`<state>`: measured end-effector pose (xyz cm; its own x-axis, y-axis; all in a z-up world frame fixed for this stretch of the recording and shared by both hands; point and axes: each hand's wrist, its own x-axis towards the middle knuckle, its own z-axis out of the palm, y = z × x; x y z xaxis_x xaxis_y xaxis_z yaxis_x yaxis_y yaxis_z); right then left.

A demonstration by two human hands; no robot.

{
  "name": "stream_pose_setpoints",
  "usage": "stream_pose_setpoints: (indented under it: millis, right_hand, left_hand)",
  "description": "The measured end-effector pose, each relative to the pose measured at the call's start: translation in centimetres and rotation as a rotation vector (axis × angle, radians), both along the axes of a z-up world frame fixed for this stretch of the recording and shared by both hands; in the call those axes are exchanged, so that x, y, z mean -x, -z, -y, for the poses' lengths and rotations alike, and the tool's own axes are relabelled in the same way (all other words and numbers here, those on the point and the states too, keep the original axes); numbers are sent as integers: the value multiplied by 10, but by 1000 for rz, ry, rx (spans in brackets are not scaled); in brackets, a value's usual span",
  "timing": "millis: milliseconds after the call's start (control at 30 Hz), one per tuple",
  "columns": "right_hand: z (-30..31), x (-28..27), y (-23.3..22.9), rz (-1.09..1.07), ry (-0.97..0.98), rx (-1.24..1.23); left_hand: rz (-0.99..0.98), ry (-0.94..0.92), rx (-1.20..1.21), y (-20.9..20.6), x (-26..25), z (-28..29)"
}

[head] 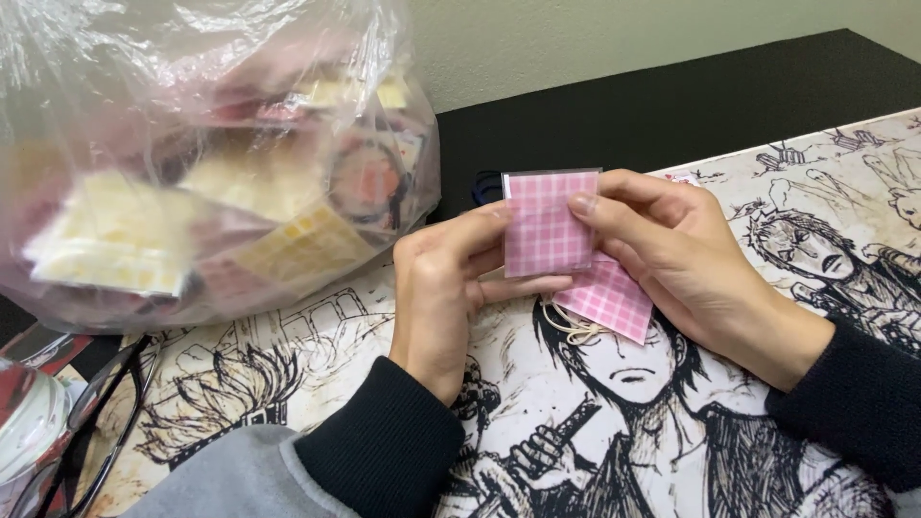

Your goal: Packing elastic hair ties into small decorative pink checkered packets.

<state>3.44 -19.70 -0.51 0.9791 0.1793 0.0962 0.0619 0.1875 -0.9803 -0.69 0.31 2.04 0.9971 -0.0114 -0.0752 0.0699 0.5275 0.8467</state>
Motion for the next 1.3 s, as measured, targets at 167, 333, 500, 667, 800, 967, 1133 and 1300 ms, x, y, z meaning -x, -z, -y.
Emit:
stream_pose_setpoints:
  millis: [167,333,500,667,800,967,1133,1300]
  right_hand:
    - [1,1,2,8,1,26]
    - [1,2,1,15,53,14]
    - [1,3,-1,5,109,6]
    - [-1,5,0,59,147,63]
    - [-1,7,0,125,216,146]
    - [-10,17,-11,141,320,288]
    - [-10,7,-17,-85,402,211]
    - [-2,-6,-5,-172,402,84]
  left_hand:
    - [10,-27,-64,7,-4,5]
    - [134,-98,-64,25,-11,7]
    - [-33,-153,-67,10,-7,5]
    - [-37,-160,-31,16,-10,2]
    - [0,-184,-71,21,-12,2]
    - [-75,-235,-191,16,-11,2]
    - [-141,-301,-98,17,-24,6]
    - [-391,-376,-8,-21,-17,12]
